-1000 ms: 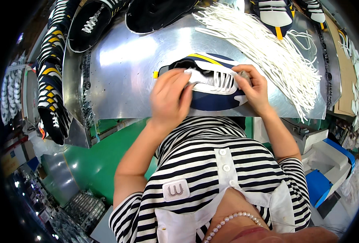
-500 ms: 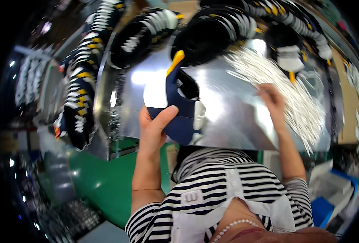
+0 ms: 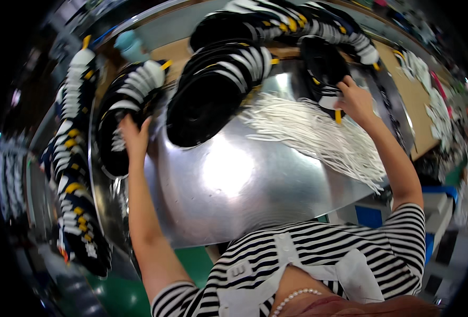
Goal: The person laces several shoe components at a workbench, threading white laces through the eyelets of blue and yellow shoe uppers using a small metal hook tool.
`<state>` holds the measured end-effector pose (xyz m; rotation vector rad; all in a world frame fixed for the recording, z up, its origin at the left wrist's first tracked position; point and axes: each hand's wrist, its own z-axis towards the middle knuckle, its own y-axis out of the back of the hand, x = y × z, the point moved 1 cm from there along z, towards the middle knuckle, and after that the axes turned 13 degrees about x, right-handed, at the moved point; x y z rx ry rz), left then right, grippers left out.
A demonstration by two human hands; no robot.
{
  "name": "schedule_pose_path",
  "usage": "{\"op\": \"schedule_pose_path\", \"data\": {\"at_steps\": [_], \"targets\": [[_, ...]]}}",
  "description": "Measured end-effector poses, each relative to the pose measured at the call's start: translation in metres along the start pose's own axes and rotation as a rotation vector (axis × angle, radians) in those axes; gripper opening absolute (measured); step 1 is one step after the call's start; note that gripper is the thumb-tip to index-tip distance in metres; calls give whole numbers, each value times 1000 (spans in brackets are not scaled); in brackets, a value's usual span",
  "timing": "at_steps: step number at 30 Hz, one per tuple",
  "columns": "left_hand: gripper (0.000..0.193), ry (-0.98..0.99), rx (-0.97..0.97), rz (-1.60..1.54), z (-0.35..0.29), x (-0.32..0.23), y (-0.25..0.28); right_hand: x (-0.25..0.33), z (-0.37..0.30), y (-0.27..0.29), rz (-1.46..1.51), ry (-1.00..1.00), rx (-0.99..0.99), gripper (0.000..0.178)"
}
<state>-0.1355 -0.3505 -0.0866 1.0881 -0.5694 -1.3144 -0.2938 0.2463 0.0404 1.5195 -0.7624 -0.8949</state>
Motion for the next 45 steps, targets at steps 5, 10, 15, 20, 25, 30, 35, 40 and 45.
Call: {"op": "schedule_pose_path", "data": {"at_steps": [5, 10, 15, 20, 25, 30, 35, 40, 45], "targets": [[46, -124, 20, -445, -69, -120, 104, 23, -52, 67, -85, 107, -210, 40], [45, -733, -35, -183, -91, -255, 218, 99, -75, 109, -183, 585, -284, 23], [65, -356, 408, -5, -150, -250, 199, 226, -43, 90, -119, 1174, -493, 17], [83, -286, 281, -164, -146, -225, 100, 257, 47, 67, -444, 1497, -519, 9], [54, -262, 237, -221, -59, -234, 20, 227, 90, 65, -553, 1333, -310, 9], [49, -474, 216, -251, 16, -247, -37, 88, 67, 47, -43, 801, -520, 38], [52, -394, 265, -342, 22, -271, -51, -31, 11, -6, 589, 61, -334, 22], [48, -21, 269, -416, -1, -286, -26, 4, -27, -47, 692, -81, -82, 17], [51, 106, 233, -827, -26, -273, 12, 24, -32, -30, 560, 54, -173, 14]]}}
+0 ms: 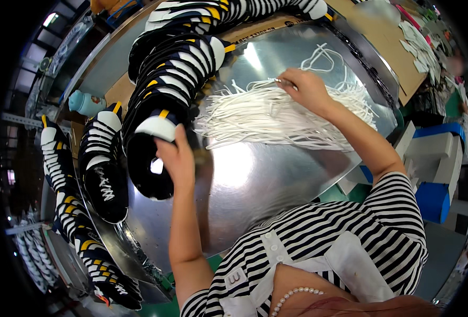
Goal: The person laces several shoe components at a workbench, threading white laces through the eyelets of blue and yellow shoe uppers using a small metal hook tool.
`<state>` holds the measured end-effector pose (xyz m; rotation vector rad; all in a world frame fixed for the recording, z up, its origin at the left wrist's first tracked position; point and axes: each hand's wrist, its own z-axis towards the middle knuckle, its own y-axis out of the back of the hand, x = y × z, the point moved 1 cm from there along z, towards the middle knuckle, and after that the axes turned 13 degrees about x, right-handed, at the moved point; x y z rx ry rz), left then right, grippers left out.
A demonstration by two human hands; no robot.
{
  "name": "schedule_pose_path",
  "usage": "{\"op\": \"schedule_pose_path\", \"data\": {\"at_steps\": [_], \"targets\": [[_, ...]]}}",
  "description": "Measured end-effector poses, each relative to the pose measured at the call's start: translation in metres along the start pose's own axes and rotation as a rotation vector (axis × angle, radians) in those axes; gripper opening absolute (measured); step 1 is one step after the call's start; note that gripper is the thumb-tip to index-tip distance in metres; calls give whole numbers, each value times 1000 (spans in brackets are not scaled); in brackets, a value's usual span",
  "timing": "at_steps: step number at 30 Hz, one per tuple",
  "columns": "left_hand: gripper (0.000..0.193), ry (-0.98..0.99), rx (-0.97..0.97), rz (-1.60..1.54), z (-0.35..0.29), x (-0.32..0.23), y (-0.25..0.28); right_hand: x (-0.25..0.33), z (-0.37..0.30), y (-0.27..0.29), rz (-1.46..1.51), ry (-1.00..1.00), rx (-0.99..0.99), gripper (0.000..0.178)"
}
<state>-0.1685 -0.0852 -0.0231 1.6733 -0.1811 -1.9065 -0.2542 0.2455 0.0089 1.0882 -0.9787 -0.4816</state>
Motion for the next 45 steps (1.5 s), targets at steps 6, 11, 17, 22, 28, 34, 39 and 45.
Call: {"op": "schedule_pose_path", "data": {"at_steps": [6, 11, 17, 22, 28, 34, 39, 45], "targets": [[45, 98, 26, -749, -72, -73, 54, -4, -9, -25, -150, 123, 180, 15], [44, -129, 517, -1596, -126, -64, 92, 40, 4, 42, 148, 188, -113, 16], [48, 396, 456, -1346, -192, 52, 98, 104, -9, 146, 466, 402, -237, 13], [46, 190, 49, -304, -187, -17, 118, 125, -45, 156, 432, 309, -105, 25], [37, -166, 476, -665, -157, -142, 42, 193, -63, 58, 891, 500, 498, 33], [17, -232, 295, -161, -141, -99, 32, 147, -125, 77, 1251, 241, 690, 17], [12, -294, 694, -1, -158, -103, -4, 128, -146, 65, 1920, 425, 517, 22], [7, -323, 851, 112, -177, -97, -22, 124, -144, 61, 1637, 326, 142, 22]]}}
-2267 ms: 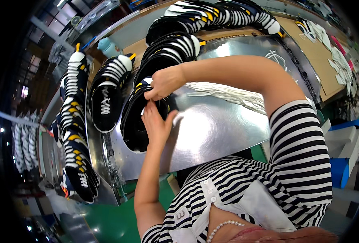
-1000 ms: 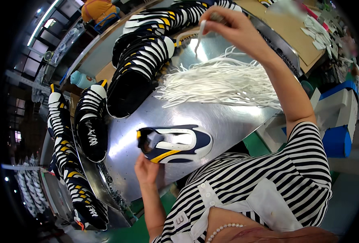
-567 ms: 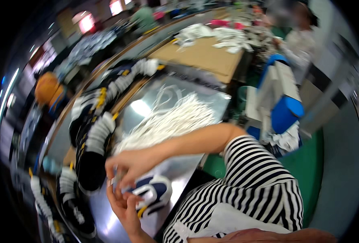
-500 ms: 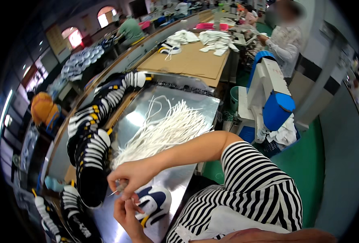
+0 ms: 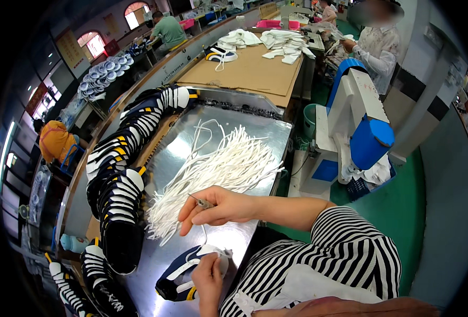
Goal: The person laces several shoe components at a workbench, threading white laces through the eyelets of blue and yellow shoe uppers using a small metal hook tool.
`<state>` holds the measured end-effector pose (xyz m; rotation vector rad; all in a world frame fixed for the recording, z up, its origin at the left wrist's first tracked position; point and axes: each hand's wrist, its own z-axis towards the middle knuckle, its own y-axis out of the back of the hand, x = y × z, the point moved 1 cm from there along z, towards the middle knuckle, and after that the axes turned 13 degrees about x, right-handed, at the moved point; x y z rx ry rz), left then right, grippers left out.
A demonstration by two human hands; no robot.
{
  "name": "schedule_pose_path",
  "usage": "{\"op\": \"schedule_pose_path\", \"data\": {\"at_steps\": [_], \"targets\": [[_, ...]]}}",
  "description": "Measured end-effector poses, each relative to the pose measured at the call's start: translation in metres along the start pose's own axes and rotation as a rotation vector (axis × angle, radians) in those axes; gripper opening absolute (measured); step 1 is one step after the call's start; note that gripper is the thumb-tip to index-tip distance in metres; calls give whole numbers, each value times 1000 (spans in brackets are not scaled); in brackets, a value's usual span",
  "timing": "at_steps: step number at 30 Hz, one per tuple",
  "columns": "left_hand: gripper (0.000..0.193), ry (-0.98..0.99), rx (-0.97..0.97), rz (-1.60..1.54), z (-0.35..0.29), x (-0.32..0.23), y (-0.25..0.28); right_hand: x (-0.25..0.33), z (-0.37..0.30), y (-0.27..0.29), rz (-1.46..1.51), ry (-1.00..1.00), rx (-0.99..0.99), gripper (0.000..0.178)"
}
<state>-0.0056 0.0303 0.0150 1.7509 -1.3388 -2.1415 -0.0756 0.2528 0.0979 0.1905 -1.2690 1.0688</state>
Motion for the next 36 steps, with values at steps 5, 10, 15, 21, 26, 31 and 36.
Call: {"op": "schedule_pose_path", "data": {"at_steps": [5, 10, 15, 21, 26, 31, 36], "targets": [[16, 269, -224, -444, -19, 5, 31, -41, -20, 16, -342, -186, -221, 21], [7, 36, -285, 186, 8, -14, 20, -94, -26, -9, 98, -506, -152, 36], [3, -185, -117, 478, 14, -24, 4, -111, -13, 22, 393, -358, -353, 35], [6, -101, -63, 246, 2, -21, -6, -79, -17, 29, 169, -203, -529, 27], [28, -27, -226, 341, -27, -3, 20, -94, -15, 23, -42, -326, -398, 22], [23, 239, -293, 634, -65, 22, 49, -104, -13, -1, -280, -405, -381, 19], [36, 530, 49, 318, -42, 34, 67, -160, -1, -13, -39, -456, -348, 18]]}}
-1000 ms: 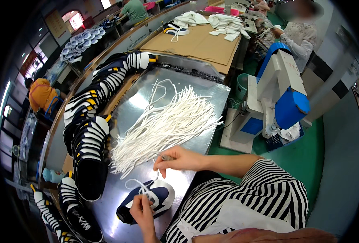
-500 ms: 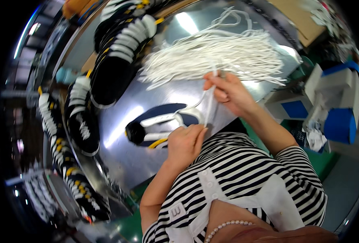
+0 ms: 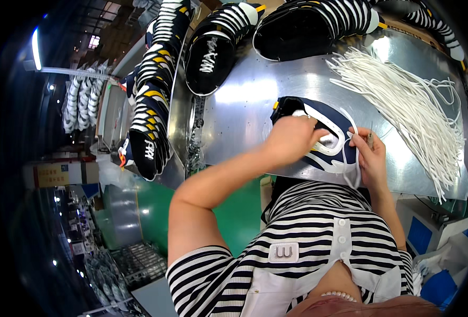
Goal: The person laces several shoe components at a workbench, threading white laces through the eyelets of blue and yellow shoe uppers using a small metal hook tool.
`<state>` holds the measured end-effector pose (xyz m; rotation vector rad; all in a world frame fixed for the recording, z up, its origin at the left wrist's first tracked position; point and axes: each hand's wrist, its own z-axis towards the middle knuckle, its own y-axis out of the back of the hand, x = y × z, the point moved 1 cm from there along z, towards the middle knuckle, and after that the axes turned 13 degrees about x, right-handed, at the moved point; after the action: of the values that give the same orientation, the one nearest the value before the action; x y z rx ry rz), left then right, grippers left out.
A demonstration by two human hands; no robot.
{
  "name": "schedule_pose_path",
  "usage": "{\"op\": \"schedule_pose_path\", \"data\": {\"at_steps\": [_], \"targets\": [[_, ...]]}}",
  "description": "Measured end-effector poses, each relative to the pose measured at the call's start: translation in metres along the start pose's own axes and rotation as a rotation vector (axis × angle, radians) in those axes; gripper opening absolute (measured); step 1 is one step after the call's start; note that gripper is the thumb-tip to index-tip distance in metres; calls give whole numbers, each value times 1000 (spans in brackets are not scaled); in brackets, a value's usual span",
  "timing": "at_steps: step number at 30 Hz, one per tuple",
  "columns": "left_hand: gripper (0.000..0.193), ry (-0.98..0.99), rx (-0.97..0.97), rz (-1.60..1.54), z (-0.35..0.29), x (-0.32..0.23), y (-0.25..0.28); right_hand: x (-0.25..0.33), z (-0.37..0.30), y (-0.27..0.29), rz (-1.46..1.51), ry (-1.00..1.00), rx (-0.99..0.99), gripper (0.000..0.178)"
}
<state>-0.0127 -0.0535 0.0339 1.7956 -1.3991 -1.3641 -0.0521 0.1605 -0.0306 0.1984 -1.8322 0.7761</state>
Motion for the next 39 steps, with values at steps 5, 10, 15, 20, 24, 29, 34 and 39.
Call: {"op": "schedule_pose_path", "data": {"at_steps": [5, 10, 15, 20, 24, 29, 34, 39], "targets": [[71, 350, 585, -955, 16, 38, 1, -6, 14, -11, -46, -21, 32, 16], [80, 143, 628, -1415, 42, 26, -24, -1, 20, -2, -83, 73, 14, 17], [74, 6, 541, -1354, 34, -1, -31, 2, 28, -1, -310, 182, -37, 15], [64, -79, 283, -1579, 24, -6, -28, 35, 13, -20, -132, 292, -16, 9], [61, -220, 188, -1551, 15, -25, -19, 19, 15, -29, -116, 275, -1, 10], [48, -200, 17, -1673, 25, -21, -24, 16, 9, -36, -34, 253, -17, 6], [32, -233, -100, -1618, 27, -20, -30, 12, 4, -34, 24, 263, 13, 7], [20, -230, -207, -1530, 19, -20, -20, 4, 4, -39, -22, 240, 16, 5]]}}
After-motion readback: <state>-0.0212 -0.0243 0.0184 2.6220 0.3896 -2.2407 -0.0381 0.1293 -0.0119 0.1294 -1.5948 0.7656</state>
